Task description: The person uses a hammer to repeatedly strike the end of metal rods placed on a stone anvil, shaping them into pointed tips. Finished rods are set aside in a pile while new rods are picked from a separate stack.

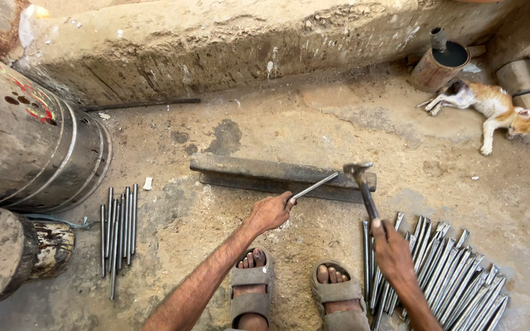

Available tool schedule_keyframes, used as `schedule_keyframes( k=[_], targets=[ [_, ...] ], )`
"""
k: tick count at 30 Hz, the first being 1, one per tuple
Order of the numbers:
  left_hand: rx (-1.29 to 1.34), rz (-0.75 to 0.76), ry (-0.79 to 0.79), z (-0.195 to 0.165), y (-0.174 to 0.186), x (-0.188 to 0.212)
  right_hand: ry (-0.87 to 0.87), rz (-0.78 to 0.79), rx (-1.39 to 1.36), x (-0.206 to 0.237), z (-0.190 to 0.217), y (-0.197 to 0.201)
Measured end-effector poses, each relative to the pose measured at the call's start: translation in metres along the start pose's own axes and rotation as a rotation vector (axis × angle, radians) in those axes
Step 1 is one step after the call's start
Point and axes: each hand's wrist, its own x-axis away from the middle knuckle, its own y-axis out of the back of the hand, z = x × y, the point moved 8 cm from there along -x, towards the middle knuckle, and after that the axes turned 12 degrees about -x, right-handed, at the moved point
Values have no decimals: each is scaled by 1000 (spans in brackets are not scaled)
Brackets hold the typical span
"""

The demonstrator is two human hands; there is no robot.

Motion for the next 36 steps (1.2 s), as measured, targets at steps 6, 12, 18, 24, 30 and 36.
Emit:
schedule_keyframes(
  k=[6, 12, 18, 24, 30, 36],
  targets=[
    [-49, 32, 7, 6, -2, -4, 374, -108, -175, 40, 74, 52],
    [-102, 78, 18, 14, -10, -3, 263, -228, 23, 19, 38, -2],
    [-94, -25, -47, 3, -4, -5, 557, -143, 98, 23, 98, 43],
    [-75, 96, 38, 14, -28, -3, 838, -254, -465, 69, 108, 88],
    [-113, -51, -23, 2, 3, -4, 285, -147, 349, 1, 29, -5],
    [-93, 0, 13, -1, -6, 8, 349, -231, -74, 22, 53, 68]
  ],
)
